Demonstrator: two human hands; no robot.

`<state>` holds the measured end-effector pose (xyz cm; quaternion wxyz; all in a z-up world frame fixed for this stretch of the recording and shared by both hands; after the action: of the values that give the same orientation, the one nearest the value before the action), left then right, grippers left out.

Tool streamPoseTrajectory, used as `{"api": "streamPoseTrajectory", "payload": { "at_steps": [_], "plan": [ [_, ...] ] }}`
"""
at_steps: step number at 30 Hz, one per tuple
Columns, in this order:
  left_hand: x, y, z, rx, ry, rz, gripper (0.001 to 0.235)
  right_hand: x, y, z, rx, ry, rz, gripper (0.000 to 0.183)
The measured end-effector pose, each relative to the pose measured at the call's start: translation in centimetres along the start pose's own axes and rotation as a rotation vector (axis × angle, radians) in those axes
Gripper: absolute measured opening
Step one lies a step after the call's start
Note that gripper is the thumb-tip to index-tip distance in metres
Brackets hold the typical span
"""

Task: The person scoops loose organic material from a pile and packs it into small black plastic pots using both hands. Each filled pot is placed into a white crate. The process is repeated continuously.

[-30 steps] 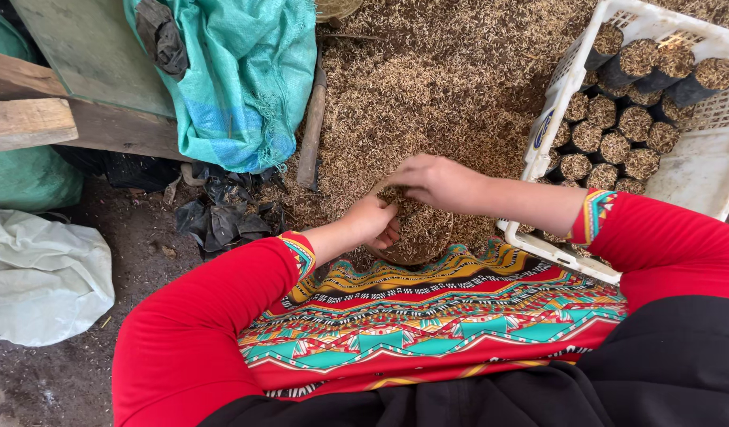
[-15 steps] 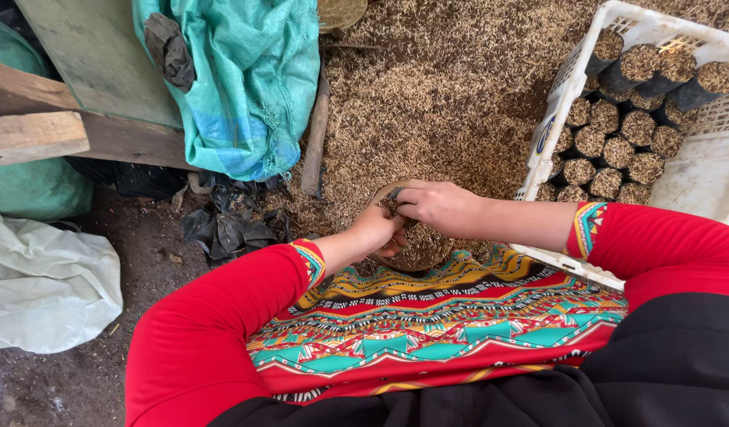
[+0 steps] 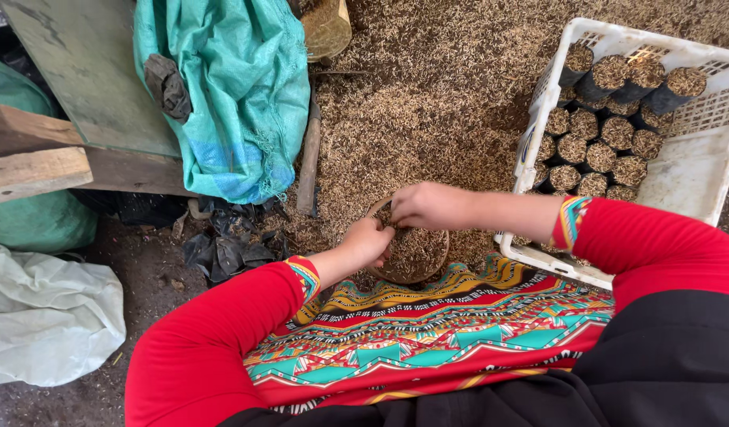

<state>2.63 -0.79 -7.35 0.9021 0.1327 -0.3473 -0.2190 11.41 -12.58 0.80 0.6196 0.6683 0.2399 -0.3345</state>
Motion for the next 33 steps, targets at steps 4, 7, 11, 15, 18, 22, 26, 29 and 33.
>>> {"api": "streamPoseTrajectory", "payload": {
  "at_steps": [4,7,11,15,18,22,26,29,33],
  "plan": [
    [3.7,2.3,4.1,0.260,-0.532,-0.473,0.029,5.6,3.0,1.5,0.275,-0.136,-0.140,0.020],
    [6.0,2.7,7.1,0.381,-1.046,-0.706,0.027,13.5,1.3,3.9,0.270,-0.648,-0.200,0.024],
    [6.2,2.1,8.2,0.394,-1.377,-1.003,0.031,21.6,-5.8,8.4,0.015,-1.200,-0.340,0.057],
    [5.6,2.1,8.5,0.451,-1.501,-1.025,0.028,24.6,-9.4,6.5,0.114,-0.859,-0.091,0.055],
    [5.2,1.7,8.1,0.421,-1.491,-1.070,0.017,25.8,-10.3,5.8,0.082,-0.904,-0.092,0.045],
    [4.9,1.4,7.4,0.397,-1.462,-1.045,0.010,26.0,-9.9,5.3,-0.099,-1.105,-0.181,0.030],
    [5.1,1.4,6.7,0.407,-1.420,-0.979,0.005,24.6,-8.1,5.0,-0.036,-1.058,-0.416,0.028],
    [5.4,1.5,6.4,0.373,-1.369,-1.003,0.008,22.7,-6.6,4.6,-0.052,-0.992,-0.527,0.023],
    [5.7,2.7,7.5,0.428,-1.423,-0.912,0.023,19.3,-2.8,3.6,-0.046,-0.937,-0.515,0.022]
  ]
}}
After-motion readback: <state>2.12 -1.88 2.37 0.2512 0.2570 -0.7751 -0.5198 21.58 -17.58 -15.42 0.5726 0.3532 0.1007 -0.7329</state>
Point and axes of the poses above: each hand's wrist, its own z-axis away from the middle knuckle, its own y-axis out of the back of the hand, x = y × z, the point moved 6 cm from there along -z, towards the middle knuckle, and after that the axes turned 1 degree about x, right-handed, at the moved point
